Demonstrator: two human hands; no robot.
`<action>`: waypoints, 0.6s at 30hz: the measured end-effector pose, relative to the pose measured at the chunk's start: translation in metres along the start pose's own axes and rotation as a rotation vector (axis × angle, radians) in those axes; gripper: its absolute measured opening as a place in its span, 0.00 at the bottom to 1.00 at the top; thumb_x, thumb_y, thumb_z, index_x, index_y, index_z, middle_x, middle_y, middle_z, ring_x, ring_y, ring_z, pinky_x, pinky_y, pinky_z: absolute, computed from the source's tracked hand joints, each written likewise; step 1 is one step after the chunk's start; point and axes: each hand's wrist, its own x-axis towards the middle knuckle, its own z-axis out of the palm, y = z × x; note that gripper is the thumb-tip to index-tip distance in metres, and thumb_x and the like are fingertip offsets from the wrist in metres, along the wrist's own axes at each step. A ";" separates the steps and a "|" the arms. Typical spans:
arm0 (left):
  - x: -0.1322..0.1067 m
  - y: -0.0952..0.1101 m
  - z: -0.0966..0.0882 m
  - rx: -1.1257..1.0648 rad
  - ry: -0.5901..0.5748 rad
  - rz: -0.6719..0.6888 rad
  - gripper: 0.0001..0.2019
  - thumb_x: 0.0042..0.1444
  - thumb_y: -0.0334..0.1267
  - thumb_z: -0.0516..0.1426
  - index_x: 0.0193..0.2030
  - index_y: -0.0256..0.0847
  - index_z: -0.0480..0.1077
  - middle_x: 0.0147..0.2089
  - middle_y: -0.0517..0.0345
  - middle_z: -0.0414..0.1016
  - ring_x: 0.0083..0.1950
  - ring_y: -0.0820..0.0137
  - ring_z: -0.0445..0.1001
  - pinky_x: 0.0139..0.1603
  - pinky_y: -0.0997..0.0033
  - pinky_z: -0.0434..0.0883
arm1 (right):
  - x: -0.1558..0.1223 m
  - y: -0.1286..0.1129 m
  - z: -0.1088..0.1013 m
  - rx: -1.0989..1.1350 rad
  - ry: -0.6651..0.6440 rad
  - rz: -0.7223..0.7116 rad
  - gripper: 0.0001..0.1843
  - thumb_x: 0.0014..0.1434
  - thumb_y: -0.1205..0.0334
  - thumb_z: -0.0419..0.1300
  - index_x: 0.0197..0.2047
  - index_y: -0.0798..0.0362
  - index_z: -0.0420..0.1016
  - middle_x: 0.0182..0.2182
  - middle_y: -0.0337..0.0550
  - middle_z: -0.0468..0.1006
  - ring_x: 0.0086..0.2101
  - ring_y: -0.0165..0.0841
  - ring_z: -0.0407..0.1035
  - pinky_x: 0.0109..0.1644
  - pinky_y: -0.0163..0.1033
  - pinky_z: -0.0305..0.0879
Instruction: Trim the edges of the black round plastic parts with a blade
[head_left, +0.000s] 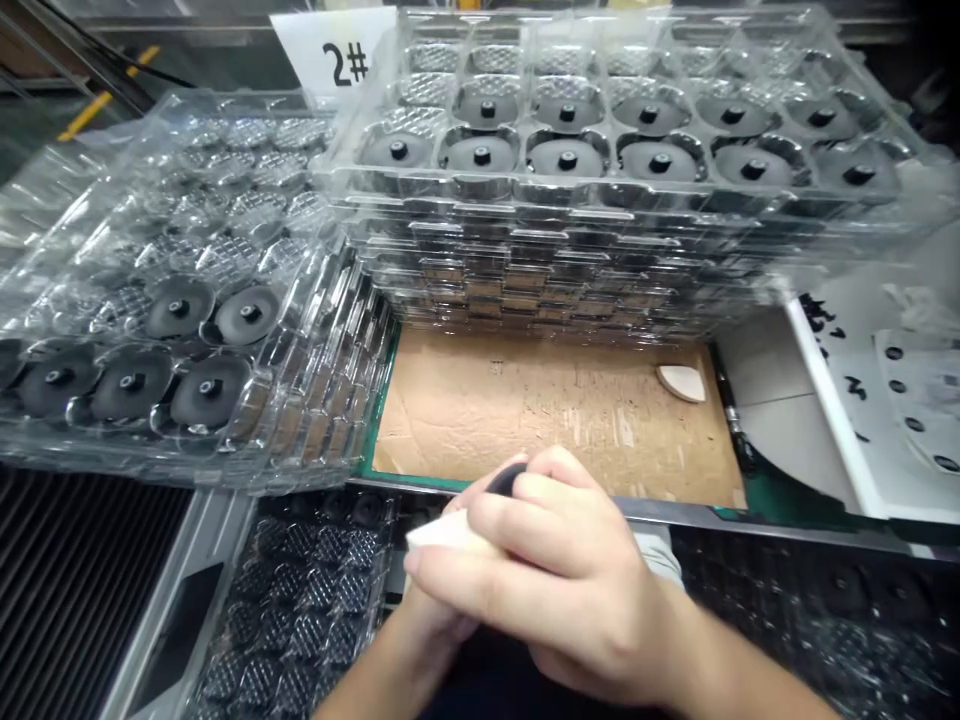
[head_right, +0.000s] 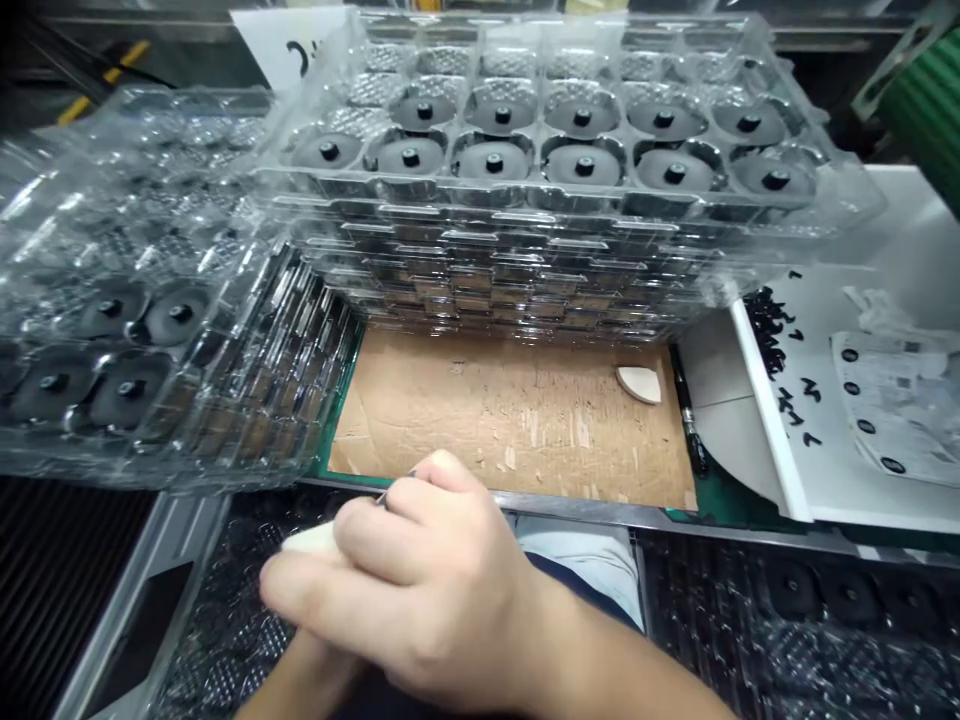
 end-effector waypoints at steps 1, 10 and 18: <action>0.000 -0.002 0.002 0.006 0.014 0.021 0.15 0.37 0.42 0.69 0.35 0.44 0.78 0.38 0.58 0.79 0.45 0.58 0.75 0.46 0.64 0.74 | -0.003 0.008 0.000 0.071 0.013 0.004 0.16 0.66 0.68 0.46 0.43 0.51 0.76 0.29 0.38 0.79 0.28 0.30 0.67 0.35 0.40 0.55; 0.004 -0.008 0.019 -0.006 0.037 0.124 0.33 0.34 0.48 0.69 0.51 0.44 0.71 0.55 0.50 0.73 0.57 0.56 0.69 0.56 0.64 0.69 | -0.112 0.091 0.038 0.087 0.047 0.641 0.11 0.60 0.63 0.55 0.41 0.49 0.79 0.33 0.41 0.81 0.34 0.35 0.75 0.37 0.39 0.66; 0.012 -0.025 0.052 0.102 -0.007 0.018 0.30 0.39 0.45 0.68 0.52 0.45 0.70 0.54 0.51 0.74 0.55 0.57 0.71 0.54 0.63 0.70 | -0.095 0.045 -0.013 0.150 0.450 0.733 0.13 0.62 0.62 0.55 0.48 0.50 0.74 0.39 0.44 0.79 0.30 0.32 0.72 0.30 0.36 0.68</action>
